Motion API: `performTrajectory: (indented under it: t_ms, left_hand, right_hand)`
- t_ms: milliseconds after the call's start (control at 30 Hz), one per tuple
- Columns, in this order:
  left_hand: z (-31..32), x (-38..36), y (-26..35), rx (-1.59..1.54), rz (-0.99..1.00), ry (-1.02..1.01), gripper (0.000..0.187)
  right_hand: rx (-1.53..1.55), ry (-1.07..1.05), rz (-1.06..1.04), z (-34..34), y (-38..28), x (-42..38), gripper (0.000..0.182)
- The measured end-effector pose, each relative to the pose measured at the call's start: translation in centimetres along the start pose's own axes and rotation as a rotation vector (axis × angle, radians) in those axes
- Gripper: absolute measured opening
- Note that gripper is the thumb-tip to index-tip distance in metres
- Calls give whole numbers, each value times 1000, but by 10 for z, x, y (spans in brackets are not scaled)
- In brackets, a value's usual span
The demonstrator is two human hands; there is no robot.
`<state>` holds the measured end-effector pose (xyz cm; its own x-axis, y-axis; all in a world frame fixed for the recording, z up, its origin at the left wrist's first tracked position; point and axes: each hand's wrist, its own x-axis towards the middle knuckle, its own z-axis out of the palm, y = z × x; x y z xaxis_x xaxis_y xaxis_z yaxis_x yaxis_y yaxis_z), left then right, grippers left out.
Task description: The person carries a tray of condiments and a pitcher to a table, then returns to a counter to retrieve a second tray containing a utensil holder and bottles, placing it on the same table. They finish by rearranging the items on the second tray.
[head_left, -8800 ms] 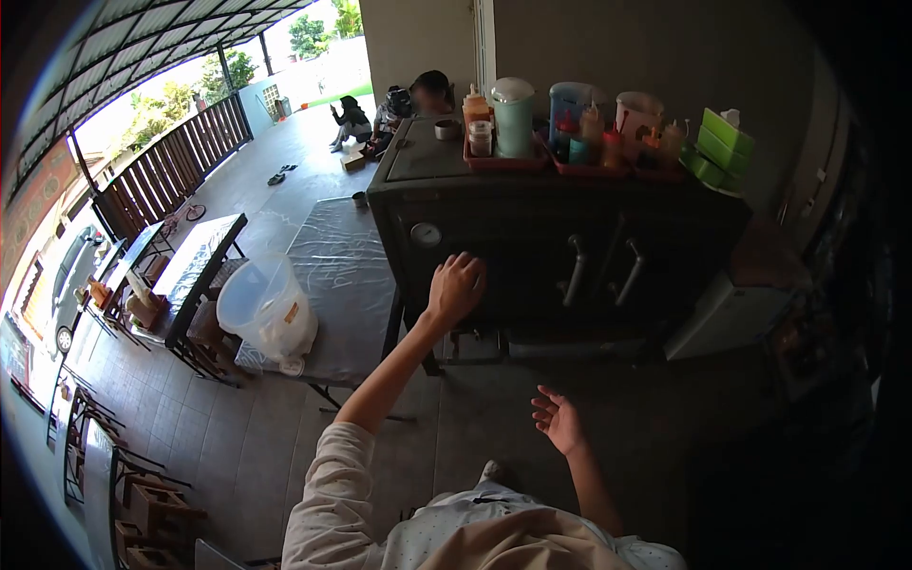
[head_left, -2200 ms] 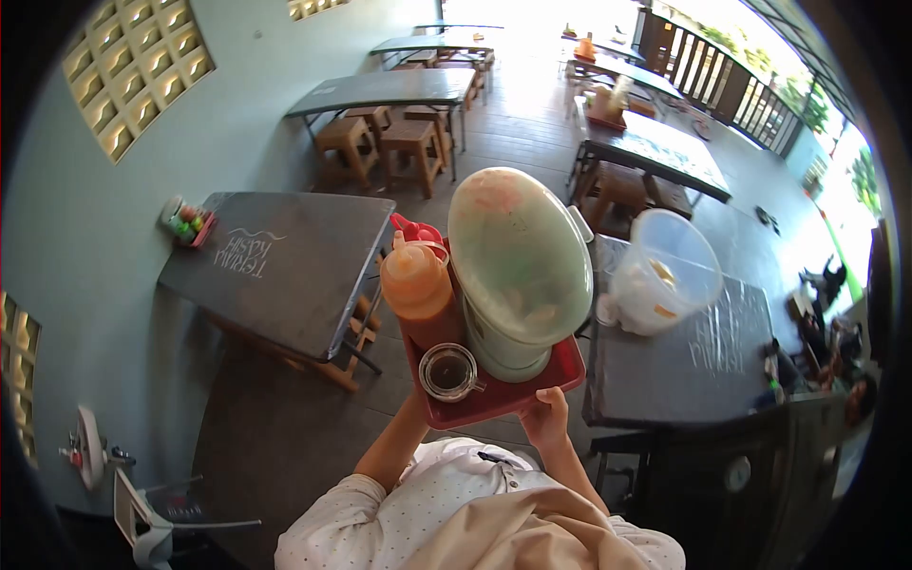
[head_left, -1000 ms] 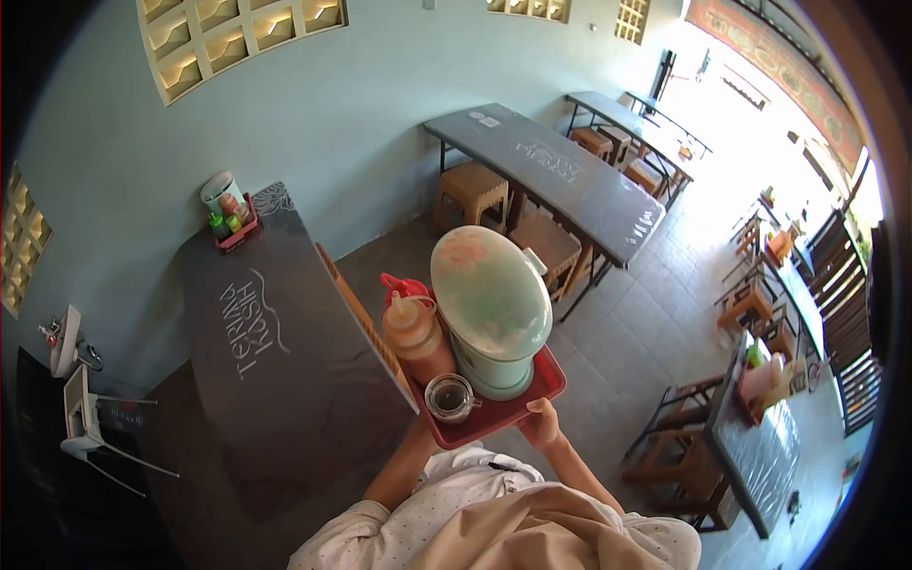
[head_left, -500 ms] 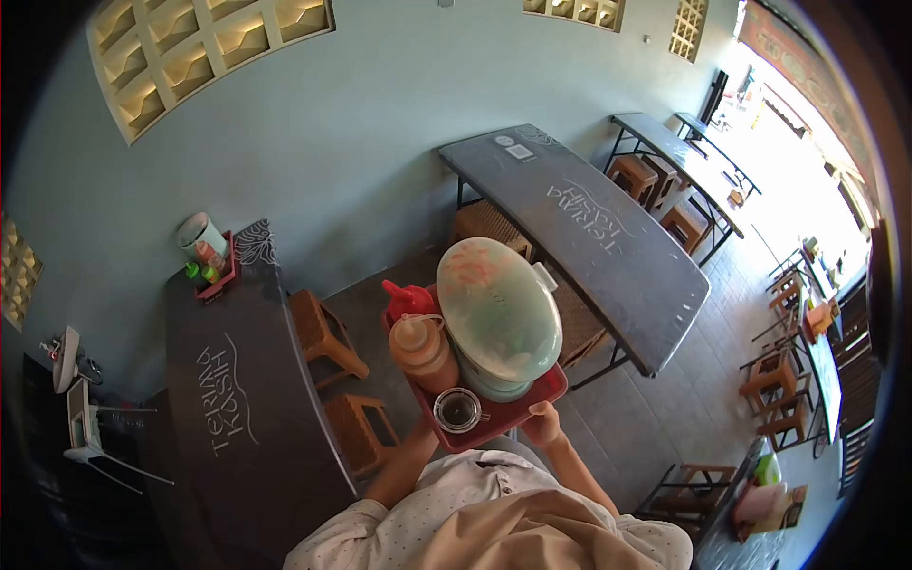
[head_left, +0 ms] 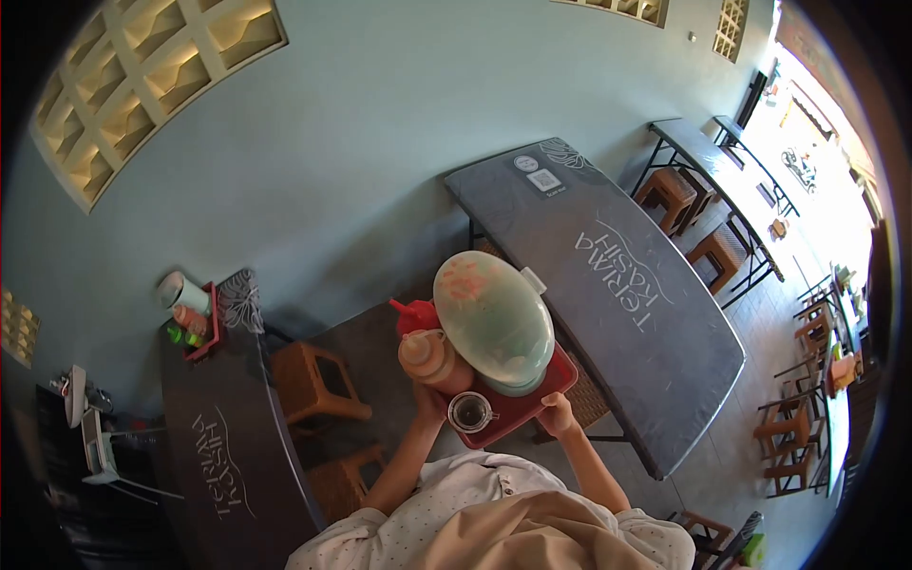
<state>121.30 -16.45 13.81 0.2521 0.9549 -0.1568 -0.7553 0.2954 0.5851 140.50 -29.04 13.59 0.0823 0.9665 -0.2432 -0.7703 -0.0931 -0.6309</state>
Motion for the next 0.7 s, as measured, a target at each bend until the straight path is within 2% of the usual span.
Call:
performTrajectory:
  t_ms: [33,133,200,267,333,367,400,433,467,567,600,667,700]
  left_hand:
    - [13,20,1,62,54,29,36]
    - [10,81,0,139,-12,99,30]
    - [1,113,-3,170,-24,98,28]
    - [-2,160,-9,195,-22,74,26]
    - [-8,194,-20,340,-51,134,33]
    - [7,203,-15,349,-67,138,33]
    - [35,213,-3,300,-174,147,40]
    - [54,228,1,248,-275,151,48]
    - [54,245,-6,257,-282,148,48]
    - [33,298,-45,340,-481,103,62]
    - [37,310,-54,342,-491,107,62]
    - [50,338,-73,320,-502,-48,63]
    - [54,351,-83,320,-504,-49,63]
  right_hand:
    - [-14,17,-16,-11,-3,19,56]
    - [-8,88,-49,-2,-30,66,56]
    - [30,65,27,-18,-34,97,56]
    - [32,104,-12,-19,-43,133,55]
    - [42,170,-36,-32,-53,158,54]
    - [9,133,24,-52,-54,172,51]
    - [-24,91,81,-63,-56,184,49]
    - [0,172,39,-65,-61,196,47]
    - [9,177,35,-70,-69,209,47]
    - [-51,202,78,-75,-102,240,44]
    - [-46,211,83,-79,-109,249,44]
    - [-104,244,92,-95,-126,272,42]
    - [-128,281,102,-110,-130,283,41]
